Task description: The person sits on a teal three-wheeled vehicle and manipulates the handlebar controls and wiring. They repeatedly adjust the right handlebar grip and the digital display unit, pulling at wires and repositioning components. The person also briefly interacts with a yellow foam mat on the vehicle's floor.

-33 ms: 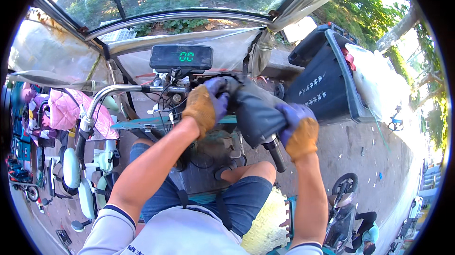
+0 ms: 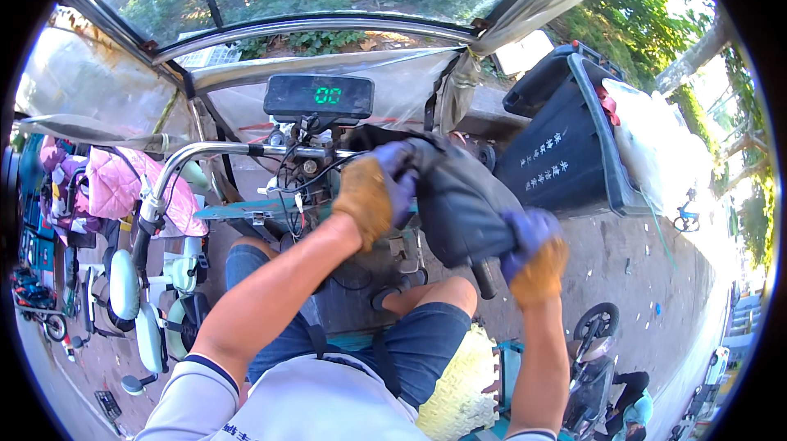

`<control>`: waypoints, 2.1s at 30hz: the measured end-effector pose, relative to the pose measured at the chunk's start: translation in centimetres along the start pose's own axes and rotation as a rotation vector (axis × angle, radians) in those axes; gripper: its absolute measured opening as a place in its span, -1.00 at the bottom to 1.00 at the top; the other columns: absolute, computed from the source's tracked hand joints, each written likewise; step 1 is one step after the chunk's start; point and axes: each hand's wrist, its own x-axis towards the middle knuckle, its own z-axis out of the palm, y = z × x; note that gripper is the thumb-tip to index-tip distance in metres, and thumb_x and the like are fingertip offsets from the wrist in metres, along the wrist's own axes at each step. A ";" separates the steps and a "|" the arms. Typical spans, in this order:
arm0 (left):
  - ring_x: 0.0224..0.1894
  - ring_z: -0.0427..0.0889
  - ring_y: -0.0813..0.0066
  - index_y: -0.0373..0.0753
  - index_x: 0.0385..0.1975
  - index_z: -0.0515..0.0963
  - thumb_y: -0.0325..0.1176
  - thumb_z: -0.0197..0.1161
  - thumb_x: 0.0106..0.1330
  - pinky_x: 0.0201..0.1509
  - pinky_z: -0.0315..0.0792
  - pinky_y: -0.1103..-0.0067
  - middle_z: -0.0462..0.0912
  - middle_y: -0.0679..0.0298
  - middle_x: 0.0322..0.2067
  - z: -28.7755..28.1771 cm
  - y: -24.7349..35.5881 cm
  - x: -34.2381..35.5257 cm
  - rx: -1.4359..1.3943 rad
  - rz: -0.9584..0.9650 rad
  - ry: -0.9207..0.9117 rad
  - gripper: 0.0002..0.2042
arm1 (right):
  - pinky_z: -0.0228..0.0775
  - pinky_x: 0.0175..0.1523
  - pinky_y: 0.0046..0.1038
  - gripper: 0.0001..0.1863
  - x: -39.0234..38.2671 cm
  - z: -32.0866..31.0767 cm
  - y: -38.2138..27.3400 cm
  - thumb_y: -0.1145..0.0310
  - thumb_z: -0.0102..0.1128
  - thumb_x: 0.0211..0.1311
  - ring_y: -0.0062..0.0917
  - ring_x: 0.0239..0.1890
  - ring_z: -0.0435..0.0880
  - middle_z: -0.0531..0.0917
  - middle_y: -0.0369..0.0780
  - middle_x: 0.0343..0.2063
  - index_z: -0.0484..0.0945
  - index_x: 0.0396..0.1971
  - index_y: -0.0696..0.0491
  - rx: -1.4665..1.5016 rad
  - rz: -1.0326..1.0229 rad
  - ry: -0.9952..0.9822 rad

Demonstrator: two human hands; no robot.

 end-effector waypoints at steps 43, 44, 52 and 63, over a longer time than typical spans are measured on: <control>0.27 0.56 -0.17 -0.30 0.29 0.50 -0.25 0.40 0.28 0.39 0.46 0.12 0.56 -0.10 0.27 2.2 1.8 -7.1 0.090 0.091 -0.227 -0.42 | 0.45 -0.19 0.04 -0.32 -3.9 7.4 3.8 -0.20 0.01 0.63 0.23 -0.28 0.67 0.68 0.16 -0.46 0.67 -0.44 0.14 0.133 0.675 -0.013; 0.26 0.57 -0.14 -0.30 0.28 0.51 -0.23 0.41 0.28 0.39 0.46 0.12 0.56 -0.09 0.27 1.9 1.7 -7.1 0.121 0.124 -0.248 -0.43 | 0.47 -0.18 0.02 -0.34 -4.1 7.4 4.0 -0.19 0.04 0.62 0.21 -0.27 0.69 0.68 0.15 -0.46 0.69 -0.42 0.12 0.126 0.663 0.005; 0.14 0.65 -0.01 -0.24 0.10 0.61 -0.28 0.40 0.28 0.29 0.48 0.14 0.64 0.02 0.13 2.6 0.9 -10.5 0.097 0.267 -0.265 -0.60 | 0.64 0.09 -0.26 -0.67 6.3 3.8 -2.3 0.42 0.40 0.45 -0.32 -0.11 0.80 0.80 -0.14 -0.02 0.66 0.13 0.17 0.337 0.236 0.256; -0.08 0.75 0.41 -0.34 0.06 0.70 -0.30 0.39 0.49 0.02 0.63 0.46 0.79 0.16 -0.10 2.1 -4.9 -6.8 -0.652 -0.348 0.025 -0.72 | 0.52 0.33 -0.21 -0.59 9.1 7.2 -5.8 0.39 0.39 0.30 -0.08 0.17 0.72 0.76 0.00 0.08 0.71 0.14 0.10 0.178 0.078 -0.256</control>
